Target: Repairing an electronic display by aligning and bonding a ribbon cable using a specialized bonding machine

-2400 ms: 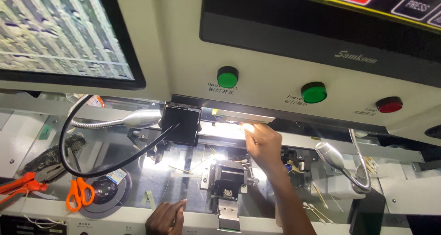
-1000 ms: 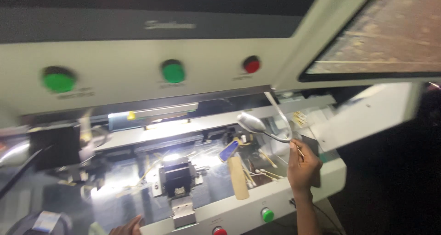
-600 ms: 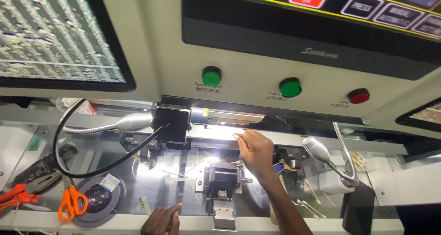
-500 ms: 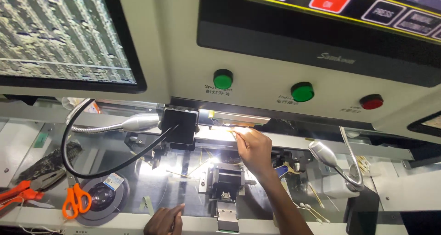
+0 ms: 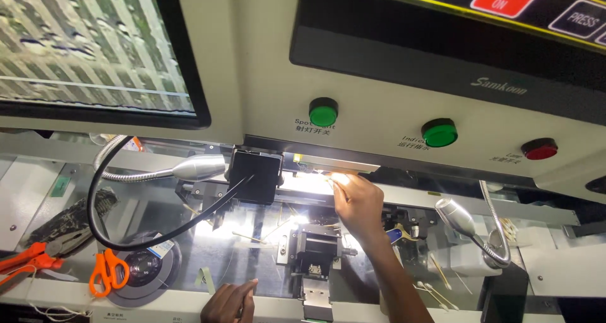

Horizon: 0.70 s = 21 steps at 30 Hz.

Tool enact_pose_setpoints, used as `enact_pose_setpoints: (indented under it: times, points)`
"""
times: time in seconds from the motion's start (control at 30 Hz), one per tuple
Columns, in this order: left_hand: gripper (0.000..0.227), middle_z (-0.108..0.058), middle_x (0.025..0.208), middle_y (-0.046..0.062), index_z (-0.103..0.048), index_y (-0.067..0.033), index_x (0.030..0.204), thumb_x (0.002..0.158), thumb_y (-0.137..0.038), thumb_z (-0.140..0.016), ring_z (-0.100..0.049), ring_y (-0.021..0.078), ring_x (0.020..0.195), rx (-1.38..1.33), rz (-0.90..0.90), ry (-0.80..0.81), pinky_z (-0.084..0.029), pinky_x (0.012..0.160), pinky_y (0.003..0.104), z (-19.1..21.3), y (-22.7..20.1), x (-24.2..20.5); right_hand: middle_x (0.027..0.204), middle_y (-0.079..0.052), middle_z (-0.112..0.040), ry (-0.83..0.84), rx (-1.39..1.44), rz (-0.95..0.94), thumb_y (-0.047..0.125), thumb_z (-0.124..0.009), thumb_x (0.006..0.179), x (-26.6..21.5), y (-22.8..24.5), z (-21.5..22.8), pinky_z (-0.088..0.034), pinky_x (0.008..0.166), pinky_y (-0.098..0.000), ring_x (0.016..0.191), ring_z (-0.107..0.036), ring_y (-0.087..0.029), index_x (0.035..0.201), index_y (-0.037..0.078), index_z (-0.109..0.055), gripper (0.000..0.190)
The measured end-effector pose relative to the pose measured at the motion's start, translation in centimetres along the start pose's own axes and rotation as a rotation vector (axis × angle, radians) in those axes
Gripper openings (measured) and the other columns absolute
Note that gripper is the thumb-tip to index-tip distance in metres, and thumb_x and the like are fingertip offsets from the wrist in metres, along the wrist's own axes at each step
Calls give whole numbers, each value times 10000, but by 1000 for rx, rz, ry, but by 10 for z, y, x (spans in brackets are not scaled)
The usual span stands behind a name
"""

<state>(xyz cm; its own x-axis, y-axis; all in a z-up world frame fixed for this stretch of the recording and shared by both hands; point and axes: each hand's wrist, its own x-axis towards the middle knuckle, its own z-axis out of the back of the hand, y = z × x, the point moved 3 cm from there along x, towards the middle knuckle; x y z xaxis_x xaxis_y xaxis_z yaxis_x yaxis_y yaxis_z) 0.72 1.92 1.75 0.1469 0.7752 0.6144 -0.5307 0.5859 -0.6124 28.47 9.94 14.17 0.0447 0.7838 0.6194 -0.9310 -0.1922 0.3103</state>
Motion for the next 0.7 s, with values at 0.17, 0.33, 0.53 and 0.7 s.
enact_pose_setpoints:
  times: [0.17,0.33,0.53,0.7]
  points:
    - [220,-669,576,-45,-746,-125,838,775,-22,-563,-537,88,453,-9,1,5,-430,422,218,-4,1,0,825,33,-728,4,-46,40,76,-636,867,-1,-7,4,-417,514,-266,638,-602,-132,992,148,-754,186]
    - [210,-646,550,-40,-743,-126,824,779,-29,-563,-514,91,434,-18,4,-12,-406,409,217,-3,-1,2,804,43,-716,-21,-49,27,15,-578,833,-4,-13,13,-432,554,-271,632,-597,-136,965,131,-753,248]
    - [210,-662,578,-49,-744,-133,843,801,-51,-555,-527,83,451,1,-25,4,-416,420,215,-6,1,0,686,30,-657,3,-73,108,78,-648,871,0,-11,-3,-407,509,-285,567,-529,-157,1051,178,-771,240]
    - [193,-659,567,-35,-743,-119,817,788,-26,-576,-536,96,446,-21,31,2,-425,427,223,-3,0,2,852,41,-730,-15,-21,13,32,-577,835,-5,-18,17,-466,604,-281,685,-638,-151,956,141,-748,236]
